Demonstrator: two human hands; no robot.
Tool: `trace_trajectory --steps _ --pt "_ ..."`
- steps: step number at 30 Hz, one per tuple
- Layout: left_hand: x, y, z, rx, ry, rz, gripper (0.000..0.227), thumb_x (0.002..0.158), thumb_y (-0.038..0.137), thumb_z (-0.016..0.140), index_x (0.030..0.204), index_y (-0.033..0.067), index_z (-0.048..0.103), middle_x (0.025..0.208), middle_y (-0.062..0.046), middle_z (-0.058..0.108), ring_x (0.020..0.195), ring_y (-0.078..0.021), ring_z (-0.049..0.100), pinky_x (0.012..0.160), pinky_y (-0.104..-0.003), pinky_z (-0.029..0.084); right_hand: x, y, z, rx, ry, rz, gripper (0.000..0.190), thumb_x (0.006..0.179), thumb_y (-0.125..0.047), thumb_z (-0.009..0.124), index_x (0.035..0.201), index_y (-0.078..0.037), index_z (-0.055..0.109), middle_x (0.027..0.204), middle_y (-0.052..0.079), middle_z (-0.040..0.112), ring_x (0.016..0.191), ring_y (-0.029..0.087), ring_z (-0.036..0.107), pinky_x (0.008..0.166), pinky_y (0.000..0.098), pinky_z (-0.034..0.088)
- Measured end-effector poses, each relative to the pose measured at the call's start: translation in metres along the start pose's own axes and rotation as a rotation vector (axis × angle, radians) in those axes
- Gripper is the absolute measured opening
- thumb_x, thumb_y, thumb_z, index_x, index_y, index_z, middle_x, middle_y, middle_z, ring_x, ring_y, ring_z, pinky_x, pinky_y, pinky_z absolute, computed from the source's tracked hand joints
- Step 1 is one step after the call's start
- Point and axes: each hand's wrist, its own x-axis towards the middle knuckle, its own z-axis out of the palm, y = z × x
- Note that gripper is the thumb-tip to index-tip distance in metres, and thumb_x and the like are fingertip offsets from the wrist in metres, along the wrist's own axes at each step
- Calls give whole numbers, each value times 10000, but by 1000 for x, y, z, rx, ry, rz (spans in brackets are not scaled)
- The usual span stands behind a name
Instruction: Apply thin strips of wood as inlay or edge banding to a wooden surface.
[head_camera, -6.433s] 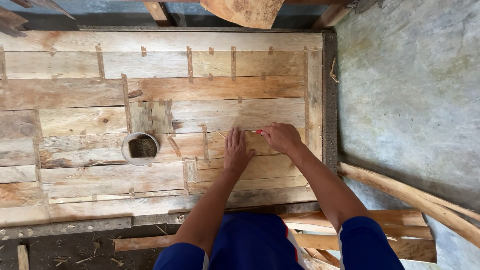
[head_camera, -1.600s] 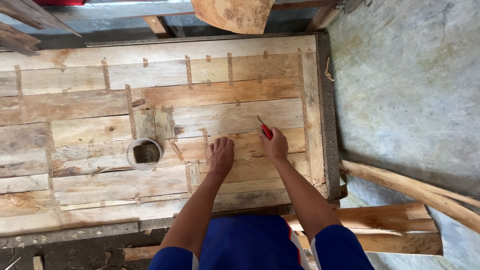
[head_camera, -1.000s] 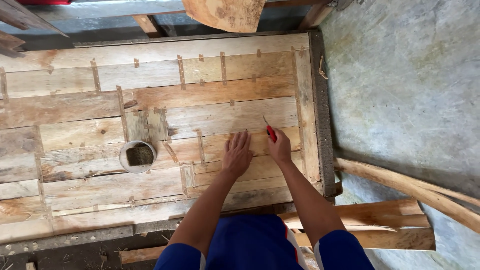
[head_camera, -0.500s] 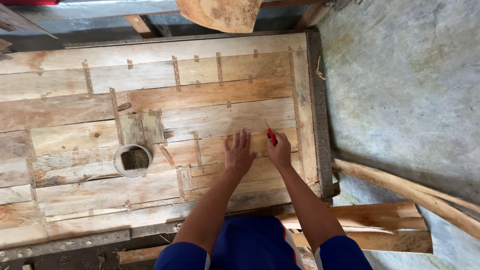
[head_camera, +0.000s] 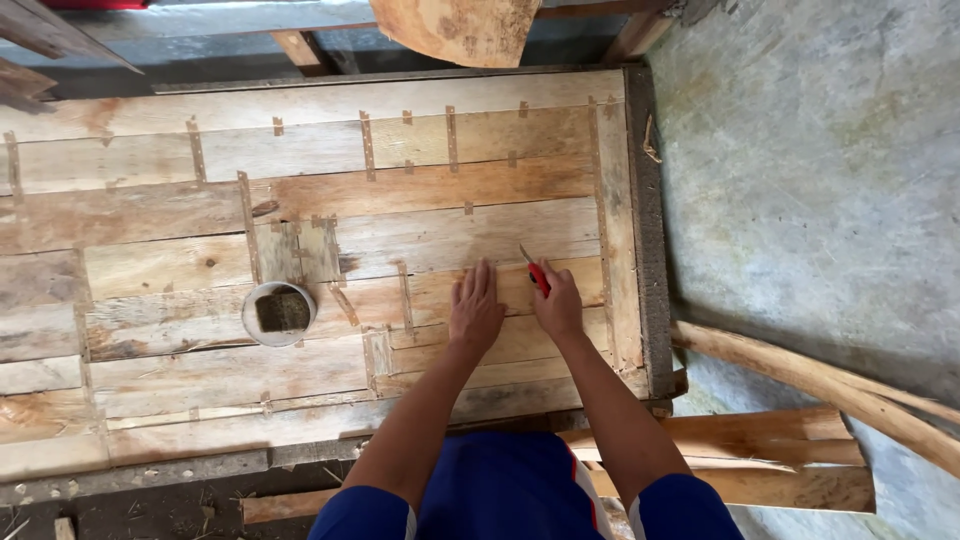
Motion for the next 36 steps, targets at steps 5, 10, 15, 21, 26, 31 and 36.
trace_trajectory --steps 5,10,15,21,26,31,36 --pt "-12 -1 -9 -24 23 -78 860 1004 471 539 1636 81 104 1720 -117 74 1587 -306 62 1253 -532 88 -3 2 6 -6 28 -24 647 854 -44 684 1483 -122 553 1057 188 581 954 364 642 816 448 553" --pt "-13 -5 -24 -10 100 -32 856 991 407 583 1645 88 133 1723 -122 109 1592 -303 70 1267 -523 74 -5 0 3 21 54 -23 638 851 -39 689 1471 -115 561 1083 190 596 995 366 647 847 446 551" --pt "-6 -32 -6 -171 -17 -27 877 932 286 628 1639 95 145 1718 -63 124 1584 -247 86 1270 -474 70 -11 -9 1 317 133 111 493 902 -93 678 1386 -61 591 1046 137 724 930 253 714 822 370 562" --pt "-36 -62 8 -146 274 68 686 976 145 568 1603 54 307 1670 -123 331 1553 -283 224 1243 -478 121 -23 -13 30 357 153 36 352 934 -137 712 1263 -25 657 1032 138 743 928 231 718 829 354 562" --pt "-78 -60 -7 -305 383 -24 491 959 179 616 1430 71 531 1433 -127 552 1396 -301 437 1162 -475 302 -47 -66 45 338 -27 9 375 934 -162 710 1280 -34 646 1100 154 725 960 260 723 834 366 567" --pt "-106 -76 -11 -379 455 -90 228 949 178 649 1166 126 700 1128 -89 657 1141 -275 579 974 -466 412 -65 -102 72 295 -57 -197 406 894 -126 741 1266 -9 629 1175 186 676 1063 327 681 911 407 546" --pt "-129 -110 -19 -436 555 -179 109 931 165 675 1013 136 740 971 -51 686 1018 -288 623 883 -455 458 -78 -134 90 262 -161 -210 463 833 -126 788 1252 -27 617 1188 171 619 1072 331 633 914 424 524"
